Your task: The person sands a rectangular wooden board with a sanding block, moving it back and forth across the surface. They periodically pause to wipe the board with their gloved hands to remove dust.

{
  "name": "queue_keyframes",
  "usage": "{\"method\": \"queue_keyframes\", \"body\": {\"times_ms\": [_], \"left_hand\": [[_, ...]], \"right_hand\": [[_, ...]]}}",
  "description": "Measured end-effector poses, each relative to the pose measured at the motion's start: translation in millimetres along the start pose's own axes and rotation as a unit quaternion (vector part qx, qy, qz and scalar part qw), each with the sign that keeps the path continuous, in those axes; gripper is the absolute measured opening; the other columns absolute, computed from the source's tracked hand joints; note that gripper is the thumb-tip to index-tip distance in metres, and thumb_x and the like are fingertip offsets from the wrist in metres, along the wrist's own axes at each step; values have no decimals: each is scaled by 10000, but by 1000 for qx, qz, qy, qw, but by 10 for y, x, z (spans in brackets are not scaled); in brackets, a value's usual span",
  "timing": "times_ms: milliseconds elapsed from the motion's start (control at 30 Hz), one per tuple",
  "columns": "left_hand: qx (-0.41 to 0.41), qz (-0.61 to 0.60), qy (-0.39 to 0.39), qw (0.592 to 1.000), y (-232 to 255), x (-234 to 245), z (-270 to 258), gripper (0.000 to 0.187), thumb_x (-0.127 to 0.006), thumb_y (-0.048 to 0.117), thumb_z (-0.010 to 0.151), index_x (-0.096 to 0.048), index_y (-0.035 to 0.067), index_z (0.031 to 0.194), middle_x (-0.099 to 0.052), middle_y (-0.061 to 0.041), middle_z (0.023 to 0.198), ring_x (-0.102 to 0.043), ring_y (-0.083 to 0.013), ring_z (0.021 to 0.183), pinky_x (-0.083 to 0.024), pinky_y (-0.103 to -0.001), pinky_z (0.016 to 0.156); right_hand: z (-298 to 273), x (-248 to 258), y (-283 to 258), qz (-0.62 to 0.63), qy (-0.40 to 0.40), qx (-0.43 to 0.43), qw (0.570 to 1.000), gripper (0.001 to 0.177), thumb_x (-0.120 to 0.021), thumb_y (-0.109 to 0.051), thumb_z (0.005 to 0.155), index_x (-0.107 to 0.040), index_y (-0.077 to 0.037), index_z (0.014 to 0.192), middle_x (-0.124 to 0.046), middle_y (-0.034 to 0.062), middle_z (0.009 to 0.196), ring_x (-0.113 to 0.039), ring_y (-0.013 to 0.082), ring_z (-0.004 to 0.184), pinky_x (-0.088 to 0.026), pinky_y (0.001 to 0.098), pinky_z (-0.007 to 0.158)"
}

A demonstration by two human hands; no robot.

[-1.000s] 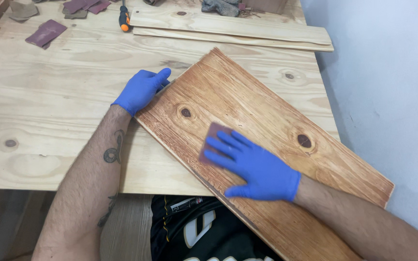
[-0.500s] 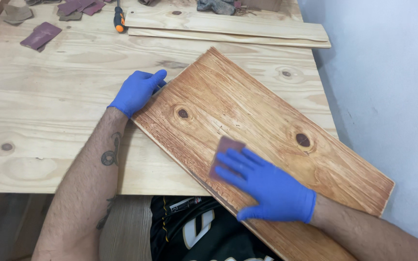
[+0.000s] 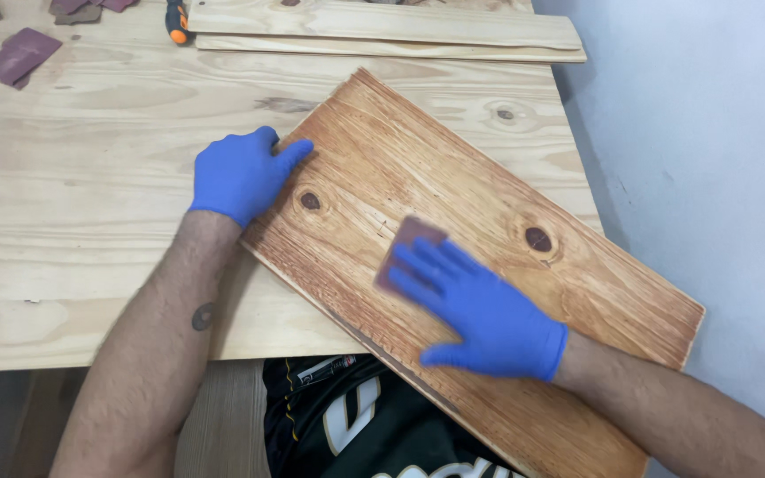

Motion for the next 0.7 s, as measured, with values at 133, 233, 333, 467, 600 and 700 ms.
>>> {"method": "queue_keyframes", "body": {"times_ms": [133, 233, 333, 467, 600, 700], "left_hand": [[27, 0, 57, 998, -4, 3, 74, 698, -462, 718, 989, -705, 90, 805, -720, -184, 883, -668, -424, 857, -491, -533, 725], [16, 4, 91, 996, -41, 57, 213, 733, -497, 695, 1029, -724, 55, 751, -707, -188, 800, -658, -410, 783, -486, -530, 674], [39, -12, 118, 992, -213, 143, 385, 699, -558, 684, 1033, -739, 59, 777, -711, -201, 795, -666, -433, 781, -497, -545, 688], [42, -18, 135, 990, -554, 274, 500, 694, -553, 609, 1129, -691, 80, 702, -643, -105, 642, -604, -294, 603, -524, -482, 630], [44, 68, 223, 971, -998, 340, 619, 603, -556, 536, 1113, -738, 62, 788, -696, -233, 740, -659, -482, 739, -503, -565, 636], [34, 59, 209, 976, -917, 343, 519, 614, -547, 501, 1118, -674, 38, 735, -676, -245, 740, -625, -484, 729, -468, -564, 632]], "right_hand": [[-220, -191, -329, 22, -65, 159, 985, 893, -395, -712, 974, -287, -119, 1633, -284, 177, 1692, -190, 409, 1572, -115, 562, 1244], [-297, 144, 144, -37, 3, 58, 998, 856, -300, -687, 996, -251, -132, 1646, -236, 186, 1709, -174, 387, 1583, -97, 546, 1269], [-618, 315, 537, -119, 14, -46, 992, 880, -442, -650, 990, -254, -90, 1642, -254, 218, 1683, -232, 378, 1549, -135, 475, 1270], [-1010, 332, 543, -7, -16, -99, 995, 815, -526, -527, 985, -247, -148, 1650, -171, 148, 1727, -71, 306, 1604, -53, 449, 1267], [-1274, 30, 536, 73, 0, -137, 988, 832, -633, -390, 950, -244, -167, 1651, -134, 86, 1753, -49, 292, 1614, -5, 463, 1275], [-1320, -41, 556, 24, 81, -155, 984, 819, -513, -535, 955, -280, -142, 1635, -229, 86, 1731, -143, 329, 1605, -37, 543, 1277]]}}
Point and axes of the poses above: each hand's wrist, its own z-axis towards the middle knuckle, its own x-axis out of the back of the hand, y = z × x, the point moved 10 cm from there along z, towards the middle knuckle
